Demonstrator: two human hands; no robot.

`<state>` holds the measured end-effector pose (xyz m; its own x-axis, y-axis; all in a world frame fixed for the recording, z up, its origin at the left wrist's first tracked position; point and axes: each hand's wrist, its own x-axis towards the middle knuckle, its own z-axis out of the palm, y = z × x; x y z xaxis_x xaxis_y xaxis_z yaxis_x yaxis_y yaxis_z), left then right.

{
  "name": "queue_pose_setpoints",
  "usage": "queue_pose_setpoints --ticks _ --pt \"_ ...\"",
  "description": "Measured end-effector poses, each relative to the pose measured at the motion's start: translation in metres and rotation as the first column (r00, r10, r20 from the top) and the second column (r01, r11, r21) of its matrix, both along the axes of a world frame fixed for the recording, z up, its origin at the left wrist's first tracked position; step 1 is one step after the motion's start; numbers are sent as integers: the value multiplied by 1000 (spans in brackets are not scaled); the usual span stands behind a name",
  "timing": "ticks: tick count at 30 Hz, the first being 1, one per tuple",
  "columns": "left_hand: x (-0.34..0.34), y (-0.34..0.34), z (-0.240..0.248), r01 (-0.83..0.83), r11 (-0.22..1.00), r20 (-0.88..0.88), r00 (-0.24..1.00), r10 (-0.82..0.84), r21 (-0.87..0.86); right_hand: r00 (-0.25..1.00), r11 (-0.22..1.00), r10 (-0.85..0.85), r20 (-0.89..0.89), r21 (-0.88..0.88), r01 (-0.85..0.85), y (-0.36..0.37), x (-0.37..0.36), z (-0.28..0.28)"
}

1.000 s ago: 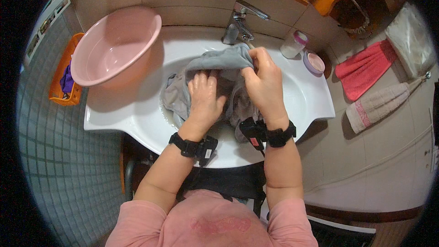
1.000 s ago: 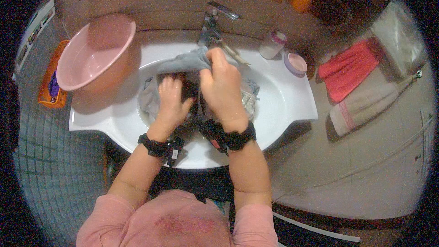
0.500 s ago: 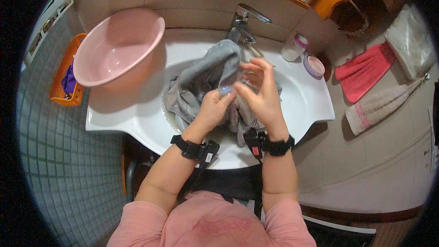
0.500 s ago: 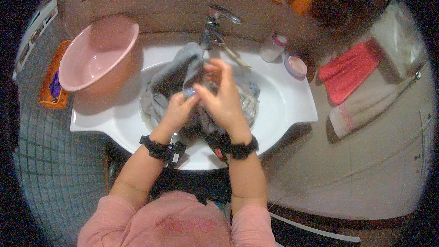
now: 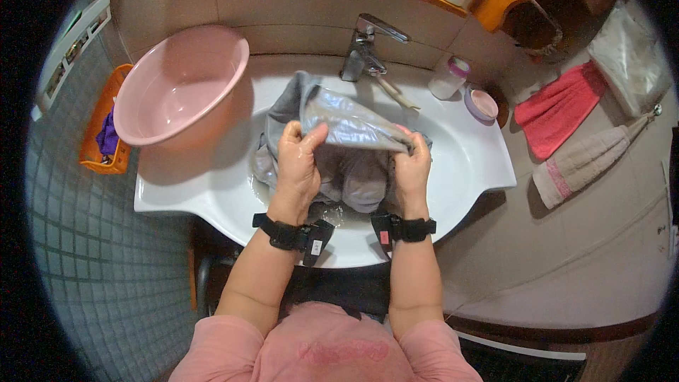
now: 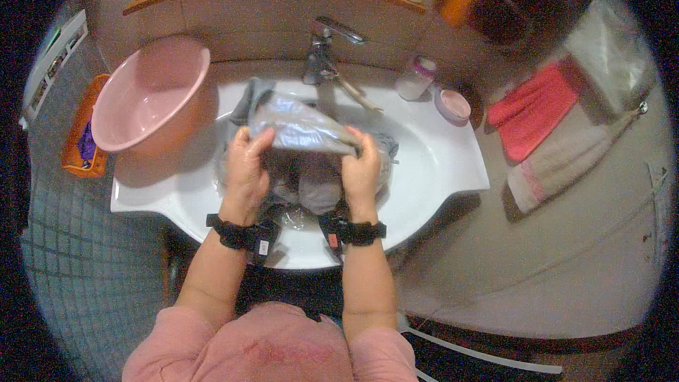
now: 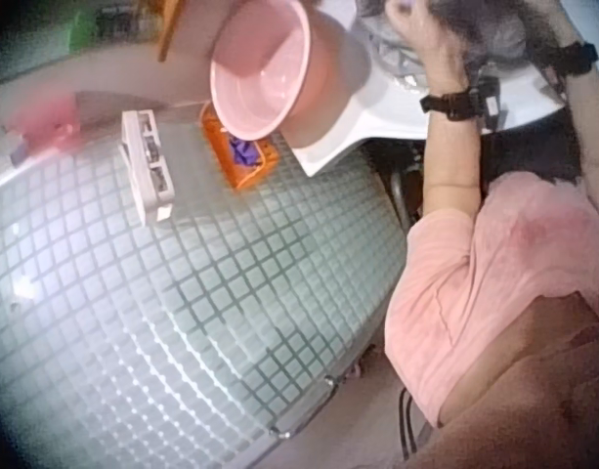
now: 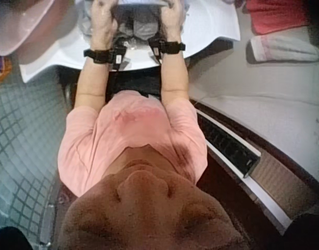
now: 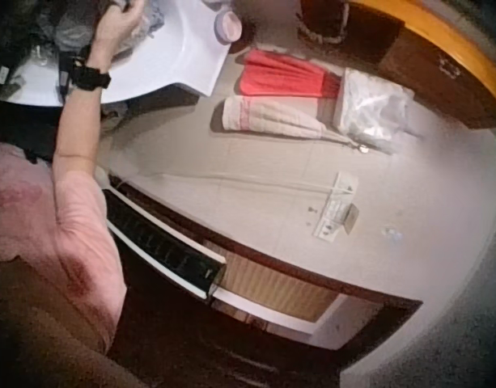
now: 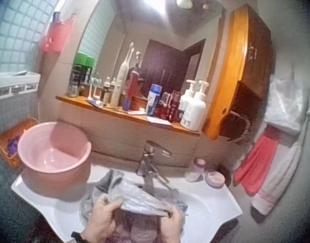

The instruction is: Hand washing a grey garment in a bathroom sink.

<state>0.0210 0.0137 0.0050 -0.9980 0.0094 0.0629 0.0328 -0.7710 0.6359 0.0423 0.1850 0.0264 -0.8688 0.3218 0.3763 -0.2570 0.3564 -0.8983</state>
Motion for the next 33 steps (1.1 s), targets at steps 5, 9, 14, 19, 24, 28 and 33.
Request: queue_pose_setpoints --ticks 5,9,14,19,24,28,33 --pt "17 37 2 -72 991 -61 996 65 -110 984 982 -162 -72 87 168 -14 -16 -23" --pt "6 41 -29 44 911 34 999 -33 -410 993 970 78 -85 235 -56 -47 2 -8" --pt "-3 39 -33 211 978 432 881 -194 9 976 904 201 -80 400 -154 -59 14 -5" --pt "6 40 -30 342 935 296 888 -353 91 993 760 2 118 645 -78 -50 -1 -13" --pt "5 38 -40 260 952 212 951 -224 -162 987 884 -146 70 457 98 -44 -8 -27" --pt "0 35 -48 286 958 154 947 -284 6 996 825 89 19 558 -84 -55 11 -15" --pt "13 32 -15 358 930 295 883 -364 76 994 681 58 87 725 -103 -50 7 -9"
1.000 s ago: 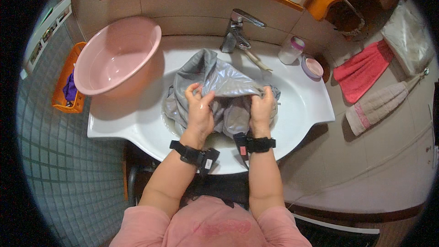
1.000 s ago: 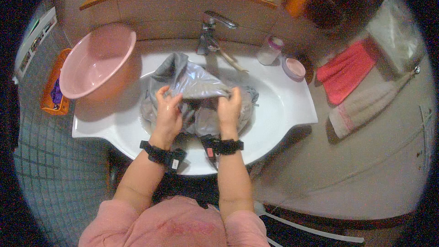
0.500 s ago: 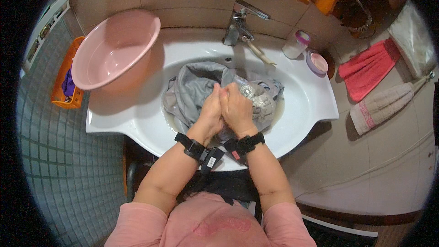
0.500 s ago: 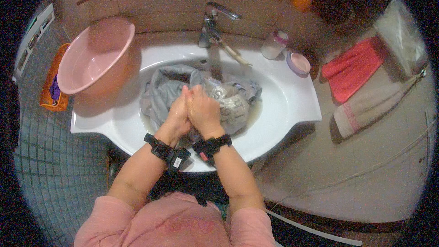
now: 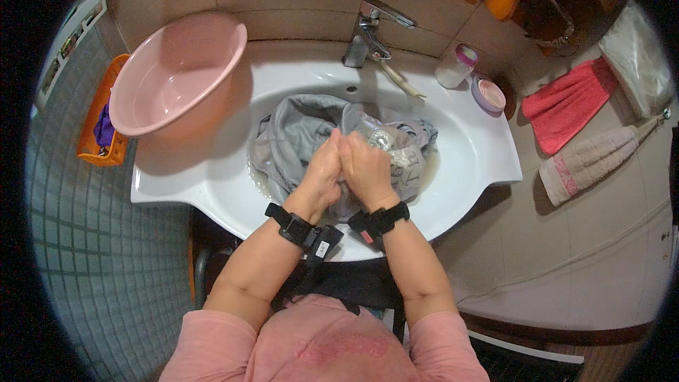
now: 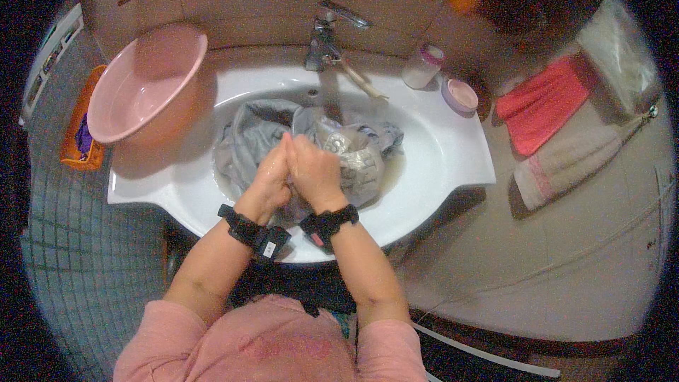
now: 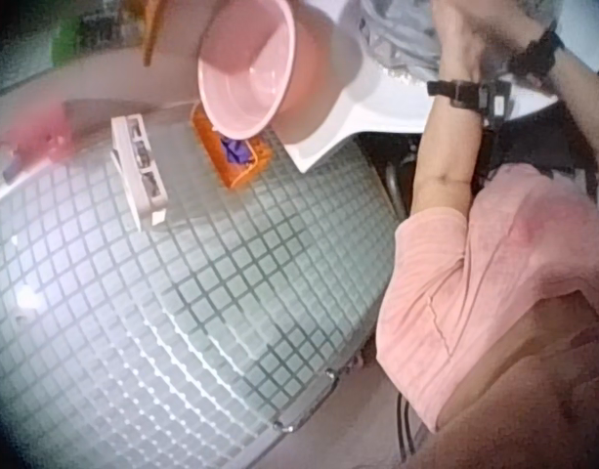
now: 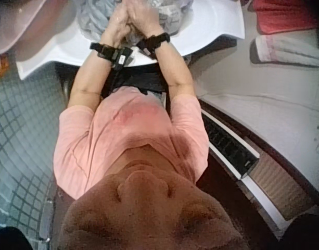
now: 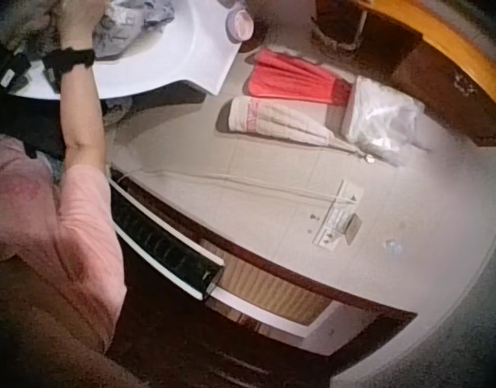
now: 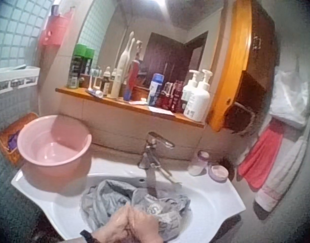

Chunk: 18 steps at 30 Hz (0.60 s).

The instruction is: Hand washing a grey garment in a bathroom sink.

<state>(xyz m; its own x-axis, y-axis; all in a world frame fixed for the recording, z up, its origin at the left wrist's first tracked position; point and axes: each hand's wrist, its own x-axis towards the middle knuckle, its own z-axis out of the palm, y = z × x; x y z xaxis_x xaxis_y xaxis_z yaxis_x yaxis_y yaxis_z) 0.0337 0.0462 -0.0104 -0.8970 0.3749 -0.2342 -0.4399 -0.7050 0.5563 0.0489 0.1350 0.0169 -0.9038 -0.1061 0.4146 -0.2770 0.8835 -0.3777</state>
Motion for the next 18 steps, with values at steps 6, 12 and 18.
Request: queue_pose_setpoints --ticks 6,12,18 --pt "0 -7 -1 35 997 -109 993 -43 -74 980 962 -198 18 -189 198 37 -31 -24" --pt "11 -9 10 51 740 -259 918 -299 -671 962 687 -257 89 -683 247 88 -42 -20" --pt "2 4 -17 201 763 -194 899 -393 -614 953 831 -275 -126 -530 169 80 -26 -9"
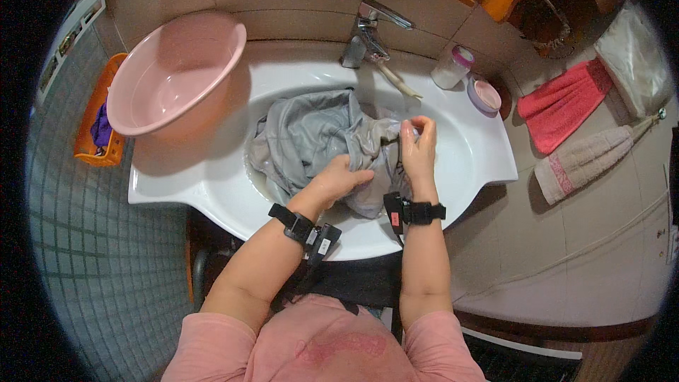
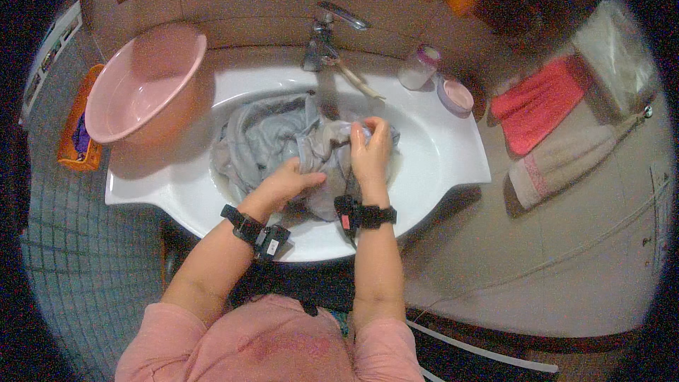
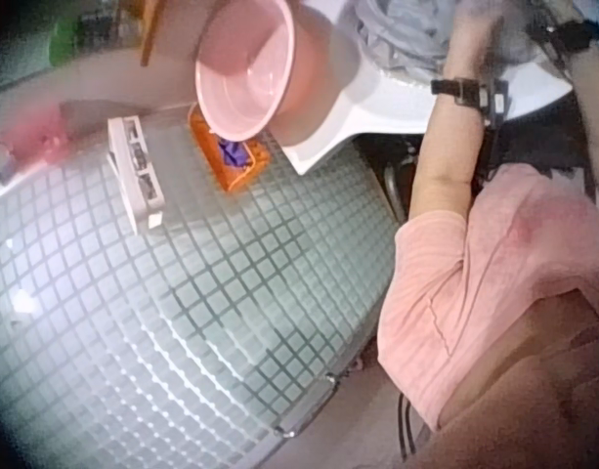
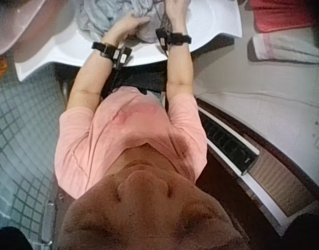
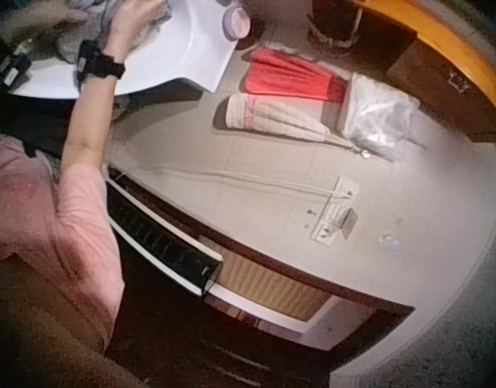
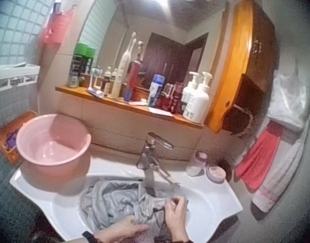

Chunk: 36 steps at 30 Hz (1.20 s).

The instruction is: Hand washing a grey garment in a bathroom sink.

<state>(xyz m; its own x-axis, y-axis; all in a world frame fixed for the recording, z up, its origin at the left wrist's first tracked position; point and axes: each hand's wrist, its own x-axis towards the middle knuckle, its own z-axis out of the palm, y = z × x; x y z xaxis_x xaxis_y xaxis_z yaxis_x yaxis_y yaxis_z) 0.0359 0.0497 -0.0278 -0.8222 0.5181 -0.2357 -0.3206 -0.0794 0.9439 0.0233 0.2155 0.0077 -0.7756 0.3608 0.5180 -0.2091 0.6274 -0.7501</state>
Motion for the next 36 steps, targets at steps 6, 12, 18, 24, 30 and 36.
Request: queue_pose_setpoints --ticks 6,12,18,24,30,36 --pt "-1 -18 44 -195 765 210 974 80 614 995 950 86 53 297 -98 -20 59 37" --pt "-9 -23 64 -254 546 219 967 130 798 996 914 59 65 399 -80 -52 80 33" --pt "-19 -31 60 -296 520 225 954 196 801 955 933 291 55 206 -296 -53 54 25" --pt "-35 -41 36 -394 575 221 911 348 717 956 966 256 143 -60 -250 -35 28 29" --pt "-17 -14 34 -382 733 236 924 301 562 979 836 203 -36 -515 -192 -44 10 -6" --pt "-11 -8 12 -395 855 188 918 350 336 977 966 202 67 148 -210 -96 31 5"
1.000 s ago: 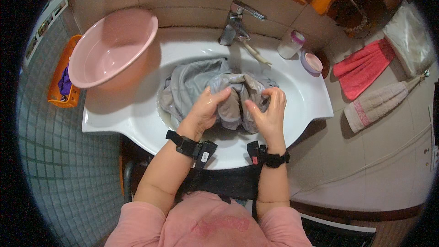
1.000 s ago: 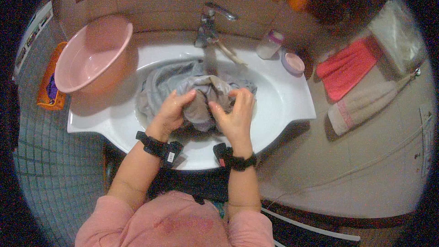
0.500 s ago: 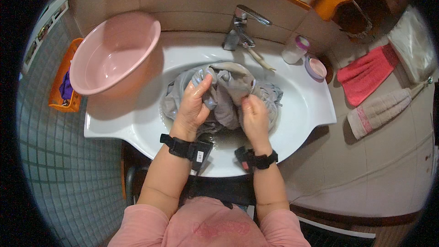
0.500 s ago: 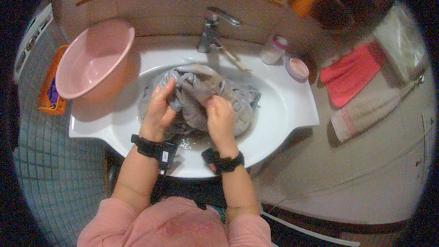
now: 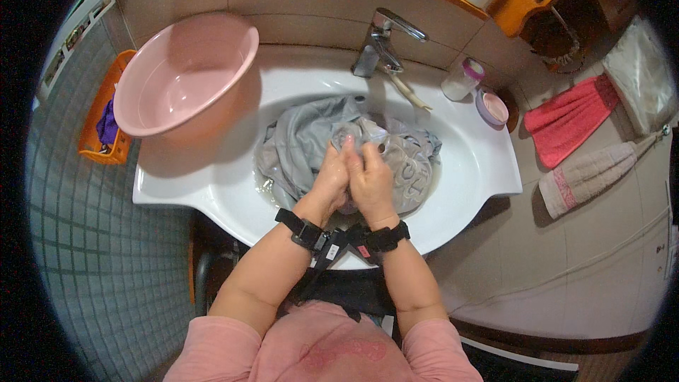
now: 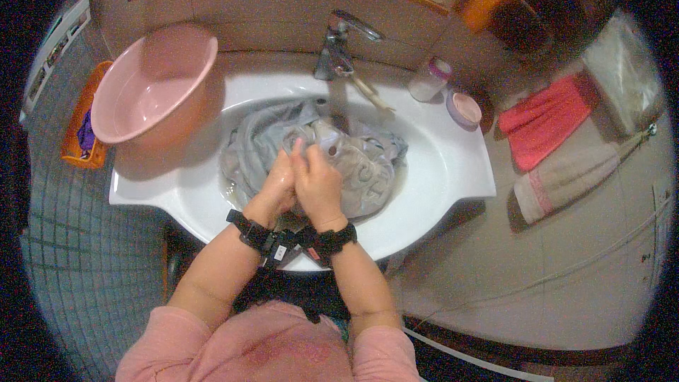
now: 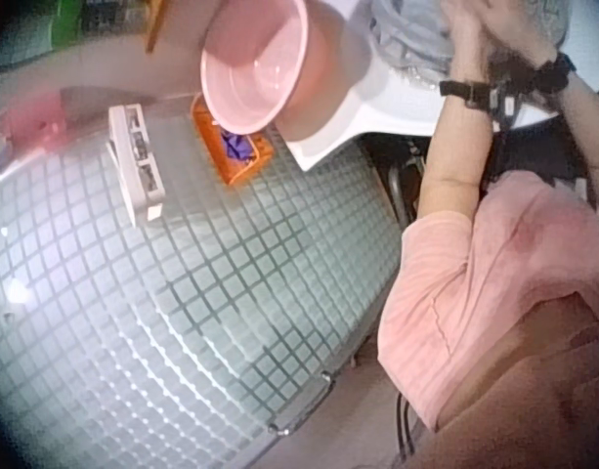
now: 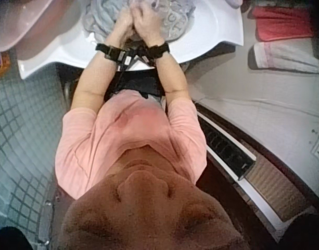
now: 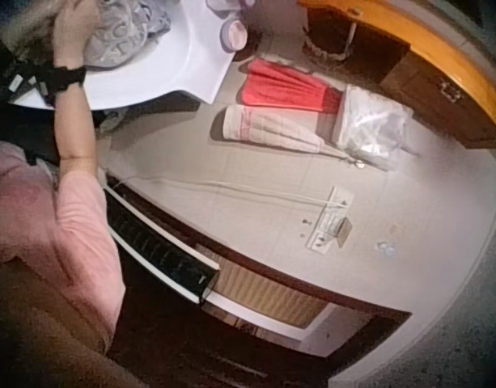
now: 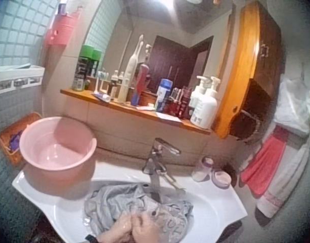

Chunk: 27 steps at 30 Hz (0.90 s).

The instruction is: Hand washing a grey garment in a bathroom sink.

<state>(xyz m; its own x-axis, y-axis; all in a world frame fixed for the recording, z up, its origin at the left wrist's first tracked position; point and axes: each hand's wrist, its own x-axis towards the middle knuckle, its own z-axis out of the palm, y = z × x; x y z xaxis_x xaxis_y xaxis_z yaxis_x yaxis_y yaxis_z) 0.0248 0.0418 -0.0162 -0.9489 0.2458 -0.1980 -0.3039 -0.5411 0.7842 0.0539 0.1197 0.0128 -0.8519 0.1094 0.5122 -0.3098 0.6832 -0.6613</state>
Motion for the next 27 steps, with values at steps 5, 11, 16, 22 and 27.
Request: queue_pose_setpoints --ticks 5,11,16,22,27 --pt "17 3 28 22 984 202 978 -58 176 987 962 -77 139 271 37 20 -11 0" --pt "10 -7 16 116 936 -43 993 -108 331 960 991 -113 257 -44 129 48 -18 -11" --pt "-1 -18 25 49 909 -137 991 9 413 950 952 262 168 120 -283 60 12 1" --pt "-4 -22 38 60 949 -276 961 29 308 965 993 49 257 96 -76 80 6 -8" --pt "7 -30 57 11 986 -488 868 -91 -165 988 941 117 102 -331 -78 107 8 32"
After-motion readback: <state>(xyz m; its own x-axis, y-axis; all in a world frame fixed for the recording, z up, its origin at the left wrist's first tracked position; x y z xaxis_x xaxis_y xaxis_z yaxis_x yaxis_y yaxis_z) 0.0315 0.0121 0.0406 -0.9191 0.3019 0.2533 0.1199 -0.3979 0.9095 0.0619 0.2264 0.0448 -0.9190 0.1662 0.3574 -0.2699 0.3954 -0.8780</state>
